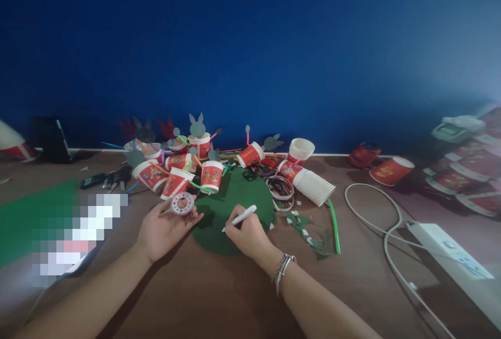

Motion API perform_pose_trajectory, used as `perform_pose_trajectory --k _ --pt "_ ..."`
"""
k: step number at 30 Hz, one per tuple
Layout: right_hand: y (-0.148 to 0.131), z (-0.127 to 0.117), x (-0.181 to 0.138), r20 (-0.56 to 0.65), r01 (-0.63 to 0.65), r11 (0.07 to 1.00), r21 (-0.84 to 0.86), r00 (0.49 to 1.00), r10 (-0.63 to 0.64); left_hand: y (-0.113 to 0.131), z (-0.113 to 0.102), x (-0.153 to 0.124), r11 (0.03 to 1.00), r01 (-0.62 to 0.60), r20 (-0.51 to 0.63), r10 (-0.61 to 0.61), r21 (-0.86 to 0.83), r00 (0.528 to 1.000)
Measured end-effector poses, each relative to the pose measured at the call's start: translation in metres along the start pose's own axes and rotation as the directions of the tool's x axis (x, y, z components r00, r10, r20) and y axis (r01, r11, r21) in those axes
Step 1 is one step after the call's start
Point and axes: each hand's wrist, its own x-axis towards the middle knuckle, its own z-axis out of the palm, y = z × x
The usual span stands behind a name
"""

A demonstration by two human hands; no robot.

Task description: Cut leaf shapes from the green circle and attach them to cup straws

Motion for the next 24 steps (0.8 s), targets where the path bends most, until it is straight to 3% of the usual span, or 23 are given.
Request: perform_pose_trajectory --k 24 --pt "-0.0022 -0.0006 -0.0007 0.019 -0.008 1.000 -0.013 1.000 0.008 -0.0005 -0.0008 -0.0005 1.000 -0.011 0.030 0.010 0.014 0.999"
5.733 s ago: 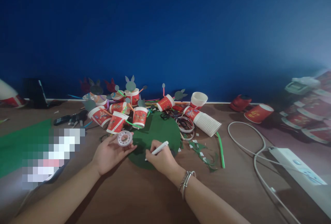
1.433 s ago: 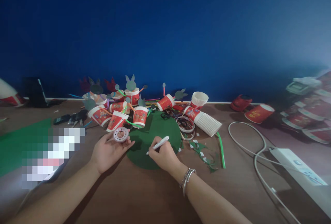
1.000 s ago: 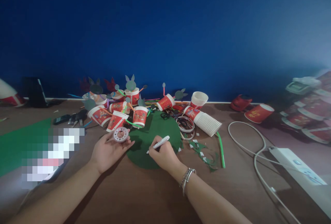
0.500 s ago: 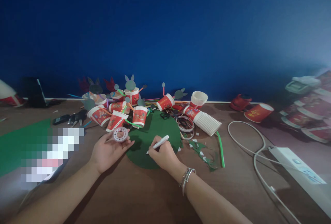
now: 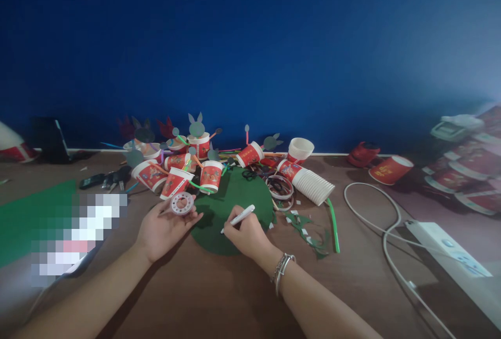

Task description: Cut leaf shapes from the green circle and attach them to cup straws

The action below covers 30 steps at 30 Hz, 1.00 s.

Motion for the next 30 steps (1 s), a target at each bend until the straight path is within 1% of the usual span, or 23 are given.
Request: perform_pose_trajectory --k 8,15,23,26,30 --pt "0.0001 -0.0002 0.0000 -0.002 0.003 1.000 -0.013 1.000 -0.003 0.0000 -0.0010 0.0004 1.000 0.001 0.017 -0.001 -0.002 1.000" --pt "-0.0004 -0.0002 -0.0002 -0.019 -0.011 1.000 0.014 1.000 0.012 -0.0003 -0.0040 0.0020 1.000 0.000 0.021 0.001 -0.004 1.000" --pt "0.0022 0.0003 0.0001 -0.006 -0.006 1.000 0.012 1.000 0.006 0.0004 -0.0024 0.0020 1.000 0.008 0.003 -0.008 -0.011 1.000" --pt "0.0029 -0.0002 0.0009 -0.003 -0.037 0.997 0.073 0.999 0.037 0.0004 -0.0035 0.0024 1.000 0.010 0.012 -0.009 -0.008 1.000" --pt "0.0041 -0.0004 0.0034 -0.065 -0.037 0.976 0.213 0.997 0.052 -0.0003 -0.0037 0.0025 1.000 0.005 0.009 -0.005 -0.003 1.000"
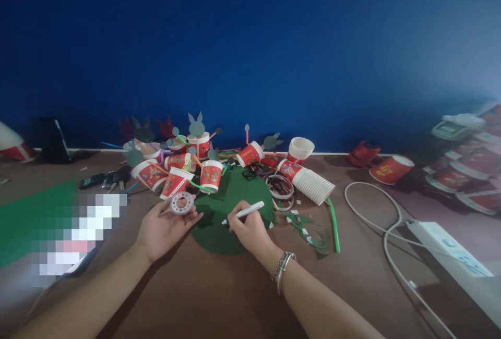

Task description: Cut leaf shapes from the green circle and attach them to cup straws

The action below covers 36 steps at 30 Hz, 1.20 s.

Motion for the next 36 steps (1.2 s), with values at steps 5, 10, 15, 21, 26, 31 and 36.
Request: perform_pose_trajectory --k 5,10,15,21,26,31,36 --pt "-0.0013 -0.0007 0.0002 0.017 0.060 0.998 -0.019 0.998 -0.060 -0.0005 0.0003 0.0000 1.000 -0.010 0.009 0.010 0.009 1.000" --pt "-0.0031 -0.0004 -0.0009 0.087 -0.016 0.999 -0.047 0.996 0.020 0.0000 -0.0001 0.0002 1.000 -0.004 0.008 0.004 0.005 1.000" --pt "-0.0040 0.0004 -0.0014 0.096 0.023 0.990 -0.139 0.995 -0.010 -0.0003 0.0007 0.0000 1.000 -0.010 -0.001 0.010 0.003 1.000" --pt "-0.0046 0.0007 -0.0032 0.104 0.028 0.987 -0.159 0.994 -0.012 -0.0002 0.0020 -0.0006 1.000 -0.009 -0.003 0.009 0.002 1.000" --pt "-0.0059 0.0007 -0.0033 0.104 0.029 0.981 -0.193 0.995 -0.009 0.0001 0.0048 -0.0019 1.000 -0.008 -0.022 0.009 0.002 1.000" --pt "-0.0073 0.0013 -0.0029 0.083 0.026 0.982 -0.185 0.997 -0.011 -0.0007 0.0033 -0.0016 1.000 -0.014 -0.018 0.014 -0.001 1.000" --pt "-0.0038 0.0019 -0.0021 0.063 0.016 0.998 -0.062 0.998 -0.012 -0.0006 0.0028 -0.0015 1.000 -0.007 -0.012 0.007 0.002 1.000"
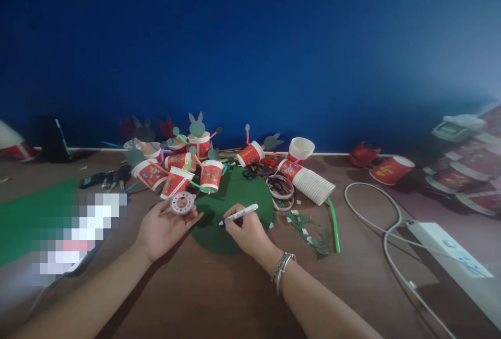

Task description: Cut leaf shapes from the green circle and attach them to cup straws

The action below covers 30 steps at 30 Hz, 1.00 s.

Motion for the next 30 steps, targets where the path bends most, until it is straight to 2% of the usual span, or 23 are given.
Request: perform_pose_trajectory --k 4,10,21,30 --pt "0.0036 -0.0013 0.0010 -0.059 -0.015 0.999 0.050 0.998 0.018 0.0004 -0.0002 0.0002 1.000 -0.010 0.004 0.010 0.008 1.000" --pt "0.0028 -0.0030 0.0006 -0.026 -0.018 0.998 -0.064 1.000 0.016 0.0004 -0.0020 0.0009 1.000 0.000 0.014 0.000 0.007 1.000" --pt "0.0005 -0.0027 -0.0001 -0.018 0.002 0.994 -0.107 1.000 -0.004 0.0004 -0.0002 0.0003 1.000 -0.005 0.003 0.005 -0.006 1.000" --pt "0.0043 -0.0028 0.0016 -0.054 -0.014 1.000 -0.027 0.998 0.013 0.0009 0.0020 -0.0008 1.000 0.008 -0.029 -0.008 -0.006 1.000"
